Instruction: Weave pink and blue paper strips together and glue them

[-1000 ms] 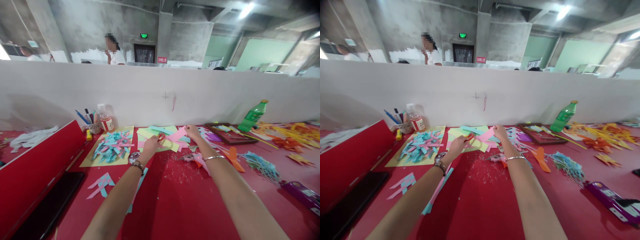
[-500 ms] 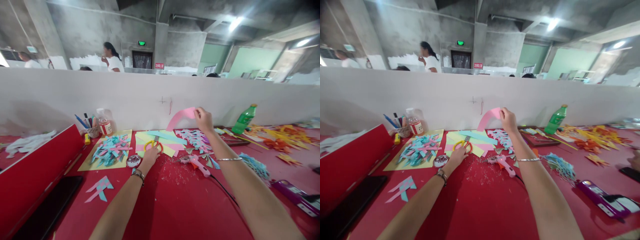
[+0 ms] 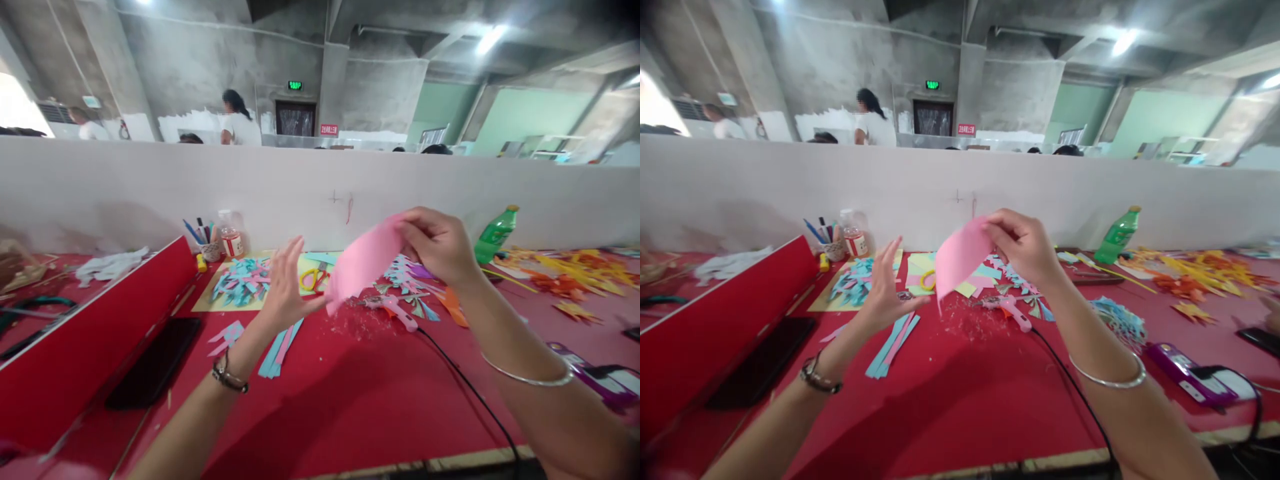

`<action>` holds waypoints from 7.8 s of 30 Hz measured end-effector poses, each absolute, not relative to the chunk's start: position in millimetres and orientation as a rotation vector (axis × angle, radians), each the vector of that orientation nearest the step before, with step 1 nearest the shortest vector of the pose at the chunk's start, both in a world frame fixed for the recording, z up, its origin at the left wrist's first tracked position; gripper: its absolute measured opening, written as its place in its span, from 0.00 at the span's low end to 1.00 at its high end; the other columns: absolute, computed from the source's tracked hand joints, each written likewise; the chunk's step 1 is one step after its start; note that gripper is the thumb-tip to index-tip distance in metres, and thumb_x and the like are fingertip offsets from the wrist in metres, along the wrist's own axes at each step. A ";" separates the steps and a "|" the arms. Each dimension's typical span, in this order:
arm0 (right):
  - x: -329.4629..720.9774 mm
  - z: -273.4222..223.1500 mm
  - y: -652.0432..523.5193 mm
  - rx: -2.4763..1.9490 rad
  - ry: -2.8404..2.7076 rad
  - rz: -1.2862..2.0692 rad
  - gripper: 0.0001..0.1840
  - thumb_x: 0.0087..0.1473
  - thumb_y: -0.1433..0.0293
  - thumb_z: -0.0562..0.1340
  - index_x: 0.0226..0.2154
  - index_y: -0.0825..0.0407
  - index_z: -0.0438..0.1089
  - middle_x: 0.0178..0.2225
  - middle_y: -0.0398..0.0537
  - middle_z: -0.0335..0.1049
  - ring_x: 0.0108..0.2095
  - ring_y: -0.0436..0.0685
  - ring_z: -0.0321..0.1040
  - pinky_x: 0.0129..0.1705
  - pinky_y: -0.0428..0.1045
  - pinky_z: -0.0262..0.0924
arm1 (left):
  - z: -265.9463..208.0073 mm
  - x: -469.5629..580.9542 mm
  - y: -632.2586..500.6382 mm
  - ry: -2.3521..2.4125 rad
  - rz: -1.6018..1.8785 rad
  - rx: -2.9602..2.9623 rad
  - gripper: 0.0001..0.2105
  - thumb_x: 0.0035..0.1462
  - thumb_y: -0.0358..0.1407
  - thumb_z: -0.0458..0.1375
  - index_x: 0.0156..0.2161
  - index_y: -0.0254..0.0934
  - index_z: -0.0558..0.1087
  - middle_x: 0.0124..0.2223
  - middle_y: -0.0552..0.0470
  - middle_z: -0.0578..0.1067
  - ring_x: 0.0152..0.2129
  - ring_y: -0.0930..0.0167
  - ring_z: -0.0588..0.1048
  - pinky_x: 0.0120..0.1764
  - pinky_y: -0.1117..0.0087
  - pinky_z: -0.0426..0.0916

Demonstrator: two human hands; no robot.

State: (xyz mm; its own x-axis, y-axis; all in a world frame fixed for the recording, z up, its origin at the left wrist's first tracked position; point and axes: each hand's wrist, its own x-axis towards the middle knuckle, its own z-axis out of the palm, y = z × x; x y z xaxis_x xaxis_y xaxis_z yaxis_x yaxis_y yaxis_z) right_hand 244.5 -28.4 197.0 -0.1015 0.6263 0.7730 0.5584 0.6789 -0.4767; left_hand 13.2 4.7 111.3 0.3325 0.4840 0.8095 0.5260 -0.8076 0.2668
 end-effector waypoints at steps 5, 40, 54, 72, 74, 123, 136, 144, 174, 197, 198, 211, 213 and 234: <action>231.9 174.8 -35.1 -0.956 -1.605 0.283 0.10 0.49 0.63 0.56 0.23 0.52 0.63 0.11 0.34 0.52 0.10 0.42 0.49 0.10 0.40 0.43 | 121.2 17.2 -40.2 -0.766 -1.813 -3.528 0.36 0.46 0.53 0.50 0.57 0.37 0.45 0.42 0.43 0.70 0.40 0.65 0.68 0.43 0.60 0.61; 147.8 1.6 -126.2 -1.218 -2.621 0.088 0.13 0.55 0.73 0.49 0.26 0.54 0.67 0.26 0.46 0.67 0.29 0.51 0.61 0.35 0.47 0.53 | -0.8 -72.5 -126.5 -1.393 -0.446 -2.995 0.11 0.57 0.33 0.44 0.40 0.39 0.69 0.37 0.51 0.71 0.34 0.73 0.69 0.36 0.72 0.65; 150.0 2.7 -107.3 -1.302 -2.771 0.129 0.13 0.56 0.68 0.48 0.27 0.54 0.64 0.27 0.44 0.65 0.27 0.50 0.60 0.30 0.46 0.48 | 1.2 -73.7 -102.3 -1.308 -0.220 -3.011 0.11 0.58 0.33 0.43 0.33 0.35 0.67 0.32 0.50 0.68 0.30 0.72 0.66 0.33 0.71 0.61; 149.0 -5.6 -101.9 -1.294 -2.754 -0.072 0.16 0.56 0.67 0.47 0.24 0.54 0.63 0.22 0.44 0.66 0.22 0.49 0.59 0.27 0.47 0.44 | -5.6 -74.2 -103.0 -1.726 -0.236 -2.836 0.09 0.55 0.39 0.47 0.29 0.37 0.65 0.28 0.55 0.68 0.23 0.75 0.66 0.24 0.76 0.55; 148.8 -5.2 -101.6 -1.305 -2.763 -0.069 0.15 0.56 0.67 0.48 0.24 0.53 0.63 0.23 0.43 0.66 0.22 0.49 0.59 0.28 0.47 0.44 | -7.2 -76.4 -103.8 -1.771 -0.241 -2.824 0.09 0.55 0.38 0.47 0.29 0.37 0.65 0.28 0.55 0.68 0.23 0.75 0.66 0.24 0.76 0.55; 146.6 -5.3 -120.5 -1.218 -2.690 0.031 0.13 0.56 0.70 0.48 0.28 0.53 0.65 0.26 0.45 0.64 0.29 0.51 0.55 0.31 0.47 0.42 | 1.5 -58.4 -121.0 -1.512 -0.400 -2.915 0.10 0.57 0.36 0.45 0.39 0.40 0.67 0.36 0.52 0.70 0.34 0.71 0.67 0.35 0.71 0.61; 146.6 -1.0 -108.3 -1.521 -2.630 0.116 0.15 0.55 0.65 0.48 0.24 0.53 0.62 0.22 0.43 0.65 0.25 0.49 0.58 0.29 0.47 0.38 | -7.0 -68.1 -99.7 -1.621 -0.248 -2.787 0.13 0.56 0.40 0.45 0.27 0.35 0.66 0.27 0.53 0.66 0.25 0.74 0.65 0.28 0.74 0.56; 146.5 -5.1 -108.7 -1.533 -2.582 0.114 0.15 0.55 0.64 0.49 0.23 0.53 0.61 0.22 0.42 0.65 0.25 0.49 0.58 0.29 0.47 0.38 | -4.9 -73.0 -97.4 -1.697 -0.200 -2.698 0.16 0.57 0.43 0.42 0.25 0.36 0.64 0.27 0.54 0.65 0.24 0.75 0.65 0.26 0.74 0.54; 143.9 -5.8 -108.9 -1.598 -2.537 0.082 0.14 0.54 0.62 0.50 0.25 0.53 0.61 0.24 0.44 0.66 0.27 0.51 0.59 0.29 0.47 0.39 | 1.8 -62.6 -122.2 -1.337 -0.227 -2.769 0.16 0.57 0.31 0.42 0.49 0.41 0.63 0.50 0.48 0.67 0.47 0.67 0.63 0.48 0.62 0.56; 179.8 -8.7 -112.8 -1.540 -2.474 0.214 0.16 0.52 0.58 0.51 0.26 0.53 0.62 0.24 0.43 0.65 0.27 0.51 0.59 0.31 0.46 0.42 | -9.5 -103.8 -142.7 -1.462 -0.073 -2.778 0.28 0.53 0.49 0.43 0.58 0.45 0.44 0.60 0.51 0.51 0.55 0.65 0.51 0.54 0.59 0.45; 186.3 -8.5 -114.7 -1.540 -2.471 0.217 0.16 0.52 0.58 0.51 0.26 0.53 0.62 0.25 0.44 0.65 0.27 0.51 0.59 0.31 0.46 0.43 | -9.8 -103.8 -142.7 -1.462 -0.081 -2.776 0.28 0.53 0.49 0.43 0.58 0.45 0.44 0.60 0.51 0.51 0.55 0.65 0.51 0.54 0.59 0.45; 240.9 -11.8 -136.4 -1.798 -2.257 0.192 0.15 0.53 0.66 0.49 0.18 0.53 0.55 0.20 0.43 0.56 0.25 0.49 0.53 0.28 0.46 0.44 | -10.3 -104.2 -142.0 -1.443 -0.052 -2.751 0.28 0.53 0.49 0.43 0.58 0.44 0.45 0.60 0.51 0.51 0.55 0.65 0.52 0.54 0.60 0.45; 246.5 -14.3 -139.6 -1.823 -2.217 0.188 0.13 0.52 0.67 0.49 0.19 0.53 0.56 0.21 0.43 0.56 0.25 0.49 0.53 0.28 0.45 0.44 | -10.3 -104.1 -142.5 -1.448 -0.049 -2.747 0.29 0.53 0.49 0.43 0.58 0.44 0.45 0.60 0.51 0.51 0.55 0.65 0.52 0.54 0.60 0.45; 136.1 -13.4 -162.5 -1.515 -2.398 -0.068 0.25 0.55 0.63 0.46 0.54 0.56 0.52 0.55 0.52 0.51 0.56 0.57 0.44 0.55 0.55 0.38 | 0.9 -28.3 -145.6 -1.290 -0.252 -2.887 0.26 0.55 0.47 0.43 0.56 0.34 0.53 0.57 0.47 0.58 0.53 0.67 0.56 0.53 0.62 0.49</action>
State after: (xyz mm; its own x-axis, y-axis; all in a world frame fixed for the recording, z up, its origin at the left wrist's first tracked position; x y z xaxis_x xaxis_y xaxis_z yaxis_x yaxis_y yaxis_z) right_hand 136.1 -162.5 -13.4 -0.3968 0.8748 0.2780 0.8892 0.4415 -0.1202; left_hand -28.3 -145.6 0.9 0.6569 0.7423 0.1322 0.7375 -0.6690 0.0922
